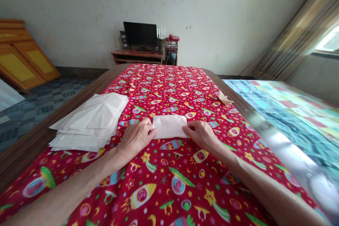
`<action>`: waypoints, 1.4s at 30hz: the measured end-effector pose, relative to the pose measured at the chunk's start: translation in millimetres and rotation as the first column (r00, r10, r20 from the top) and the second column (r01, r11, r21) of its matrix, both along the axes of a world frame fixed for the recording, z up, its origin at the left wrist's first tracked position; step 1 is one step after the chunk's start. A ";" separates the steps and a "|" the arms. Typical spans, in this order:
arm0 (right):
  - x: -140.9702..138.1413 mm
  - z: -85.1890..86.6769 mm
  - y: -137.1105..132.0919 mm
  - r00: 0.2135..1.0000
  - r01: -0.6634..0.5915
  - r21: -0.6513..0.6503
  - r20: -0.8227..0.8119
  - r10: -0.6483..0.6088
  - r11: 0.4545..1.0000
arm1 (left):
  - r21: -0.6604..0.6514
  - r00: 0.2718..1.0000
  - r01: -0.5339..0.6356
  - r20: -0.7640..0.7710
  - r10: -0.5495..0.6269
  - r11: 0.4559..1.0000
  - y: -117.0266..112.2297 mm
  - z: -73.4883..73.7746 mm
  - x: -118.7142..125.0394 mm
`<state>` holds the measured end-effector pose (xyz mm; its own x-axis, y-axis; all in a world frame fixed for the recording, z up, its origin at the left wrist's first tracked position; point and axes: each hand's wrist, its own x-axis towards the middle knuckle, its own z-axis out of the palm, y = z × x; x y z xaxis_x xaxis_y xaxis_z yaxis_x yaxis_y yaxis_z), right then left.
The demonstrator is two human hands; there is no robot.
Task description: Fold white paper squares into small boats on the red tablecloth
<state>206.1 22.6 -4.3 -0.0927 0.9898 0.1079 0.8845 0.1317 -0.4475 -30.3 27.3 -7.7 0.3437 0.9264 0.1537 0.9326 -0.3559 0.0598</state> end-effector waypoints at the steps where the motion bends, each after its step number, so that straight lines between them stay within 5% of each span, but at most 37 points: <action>1: -0.7 0.0 0.3 0.999 -0.003 0.023 0.047 0.002 1.000 | -0.004 1.000 -0.005 -0.007 0.005 1.000 0.3 0.5 0.2; 15: -0.5 -3.5 6.4 0.963 -0.054 0.080 0.267 0.031 0.995 | -0.018 0.984 0.033 -0.173 -0.035 0.999 2.5 17.8 2.5; 23: -0.1 -3.9 9.0 0.962 -0.062 0.057 0.268 0.044 0.996 | 0.117 0.993 0.065 -0.108 -0.052 0.991 4.5 8.4 0.2; 26: -0.4 -3.8 8.8 0.961 -0.051 0.055 0.274 0.034 0.997 | 0.235 0.984 0.176 -0.005 -0.180 0.956 3.7 10.3 0.7; 30: -1.0 -3.4 8.5 0.961 -0.045 0.028 0.275 0.036 0.999 | 0.062 0.829 0.542 0.124 -0.546 0.838 -0.1 12.5 1.2; 34: -0.5 -3.3 8.2 0.965 -0.051 0.036 0.260 0.040 0.998 | -0.004 0.818 0.550 0.208 -0.537 0.835 -5.5 3.5 2.3; 42: 0.1 -2.3 7.8 0.975 -0.050 0.053 0.219 0.037 0.997 | 0.047 0.820 0.565 0.077 -0.567 0.823 -12.5 -11.4 6.2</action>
